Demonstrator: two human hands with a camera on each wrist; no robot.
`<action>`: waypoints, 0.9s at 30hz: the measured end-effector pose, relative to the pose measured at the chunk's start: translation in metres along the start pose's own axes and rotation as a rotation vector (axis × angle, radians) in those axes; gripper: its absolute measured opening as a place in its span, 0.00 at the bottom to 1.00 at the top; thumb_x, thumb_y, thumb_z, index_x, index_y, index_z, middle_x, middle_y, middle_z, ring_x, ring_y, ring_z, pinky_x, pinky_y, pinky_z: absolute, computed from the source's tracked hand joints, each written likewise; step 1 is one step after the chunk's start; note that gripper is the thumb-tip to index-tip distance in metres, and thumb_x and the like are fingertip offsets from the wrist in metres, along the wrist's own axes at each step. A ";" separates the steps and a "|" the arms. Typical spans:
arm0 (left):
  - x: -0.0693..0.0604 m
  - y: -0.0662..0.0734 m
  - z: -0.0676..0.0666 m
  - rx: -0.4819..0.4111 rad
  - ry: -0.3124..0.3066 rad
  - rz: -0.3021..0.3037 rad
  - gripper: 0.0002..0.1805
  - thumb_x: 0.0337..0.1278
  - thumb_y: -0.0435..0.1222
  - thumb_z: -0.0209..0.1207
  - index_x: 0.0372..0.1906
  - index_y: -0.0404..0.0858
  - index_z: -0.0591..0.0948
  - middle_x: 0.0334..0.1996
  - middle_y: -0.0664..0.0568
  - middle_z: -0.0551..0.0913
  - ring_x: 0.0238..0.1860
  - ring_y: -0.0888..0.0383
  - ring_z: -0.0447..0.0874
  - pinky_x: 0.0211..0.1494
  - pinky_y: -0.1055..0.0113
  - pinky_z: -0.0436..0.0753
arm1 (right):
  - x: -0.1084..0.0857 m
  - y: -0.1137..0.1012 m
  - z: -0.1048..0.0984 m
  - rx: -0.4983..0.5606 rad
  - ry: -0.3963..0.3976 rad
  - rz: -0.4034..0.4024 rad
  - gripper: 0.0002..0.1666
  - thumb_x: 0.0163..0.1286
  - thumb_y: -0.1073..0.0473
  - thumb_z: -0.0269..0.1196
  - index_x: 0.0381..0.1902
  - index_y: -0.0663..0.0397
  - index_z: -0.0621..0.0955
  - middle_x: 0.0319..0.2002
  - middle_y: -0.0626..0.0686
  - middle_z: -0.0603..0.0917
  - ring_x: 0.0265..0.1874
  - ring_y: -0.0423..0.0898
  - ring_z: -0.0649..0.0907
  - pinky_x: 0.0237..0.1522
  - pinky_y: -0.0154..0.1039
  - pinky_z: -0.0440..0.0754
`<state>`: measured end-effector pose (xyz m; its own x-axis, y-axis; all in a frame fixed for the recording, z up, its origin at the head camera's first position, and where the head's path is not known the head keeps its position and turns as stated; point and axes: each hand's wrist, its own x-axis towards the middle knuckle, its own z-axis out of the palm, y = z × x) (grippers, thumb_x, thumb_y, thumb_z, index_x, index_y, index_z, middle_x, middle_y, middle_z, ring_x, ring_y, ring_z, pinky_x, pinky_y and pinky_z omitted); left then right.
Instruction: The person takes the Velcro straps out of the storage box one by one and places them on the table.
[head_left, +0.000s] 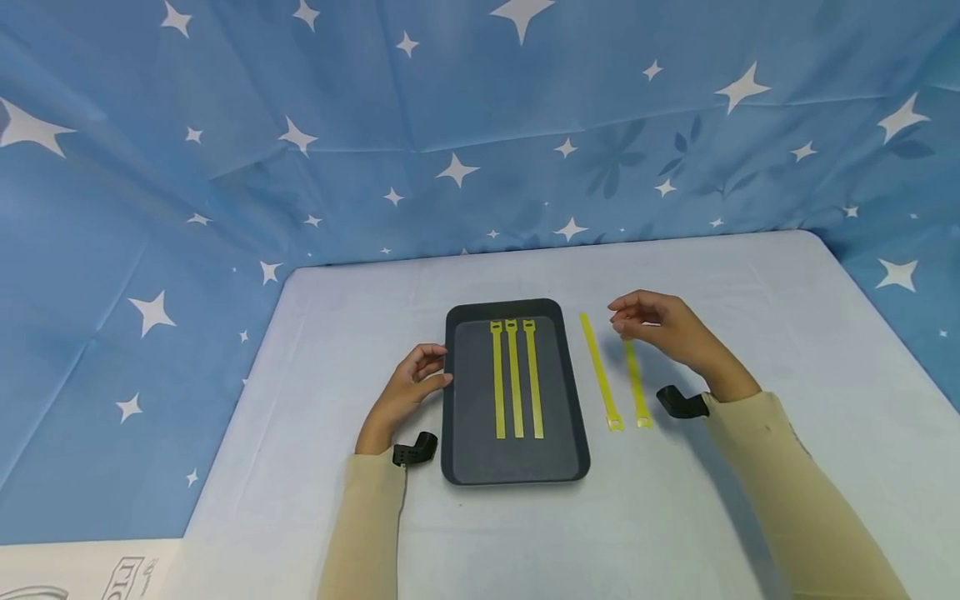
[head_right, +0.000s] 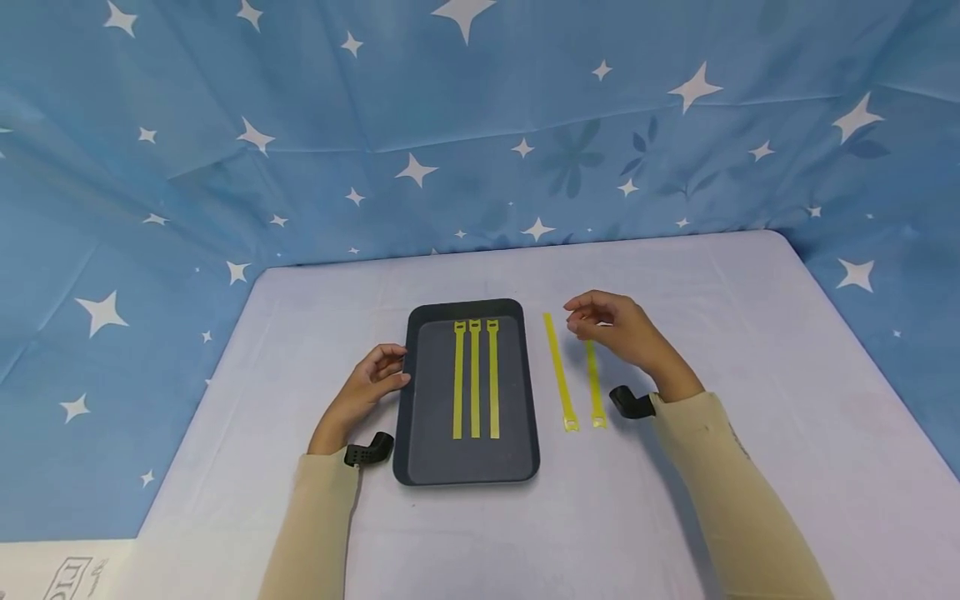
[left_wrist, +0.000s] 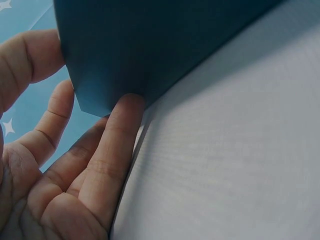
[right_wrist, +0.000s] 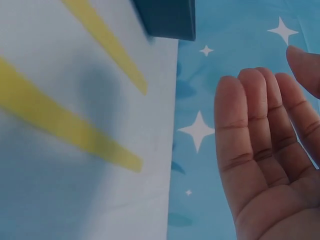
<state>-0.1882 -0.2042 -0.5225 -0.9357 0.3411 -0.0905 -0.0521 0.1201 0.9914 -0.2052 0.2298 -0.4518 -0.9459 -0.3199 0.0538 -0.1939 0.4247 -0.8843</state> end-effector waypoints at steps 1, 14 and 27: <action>0.000 0.000 0.000 -0.001 0.001 -0.001 0.27 0.71 0.25 0.61 0.70 0.24 0.69 0.72 0.29 0.72 0.75 0.36 0.71 0.61 0.72 0.79 | 0.001 -0.002 0.000 -0.002 -0.004 0.000 0.19 0.80 0.65 0.65 0.63 0.72 0.80 0.50 0.65 0.87 0.44 0.39 0.86 0.48 0.29 0.84; -0.001 0.004 0.000 0.013 -0.011 0.009 0.26 0.72 0.26 0.60 0.70 0.24 0.68 0.74 0.28 0.70 0.77 0.34 0.68 0.66 0.68 0.78 | 0.020 -0.019 0.003 0.002 -0.086 -0.024 0.17 0.79 0.65 0.66 0.62 0.65 0.84 0.55 0.66 0.86 0.48 0.42 0.86 0.52 0.30 0.83; 0.000 0.000 0.000 0.023 0.000 -0.011 0.27 0.72 0.26 0.61 0.71 0.26 0.69 0.74 0.30 0.72 0.77 0.36 0.69 0.69 0.61 0.78 | 0.033 -0.027 0.010 0.051 -0.194 -0.082 0.16 0.78 0.71 0.64 0.61 0.69 0.83 0.54 0.67 0.86 0.47 0.45 0.87 0.50 0.38 0.87</action>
<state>-0.1884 -0.2042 -0.5223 -0.9352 0.3393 -0.1010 -0.0539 0.1456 0.9879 -0.2281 0.1991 -0.4307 -0.8586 -0.5110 0.0404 -0.2499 0.3485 -0.9034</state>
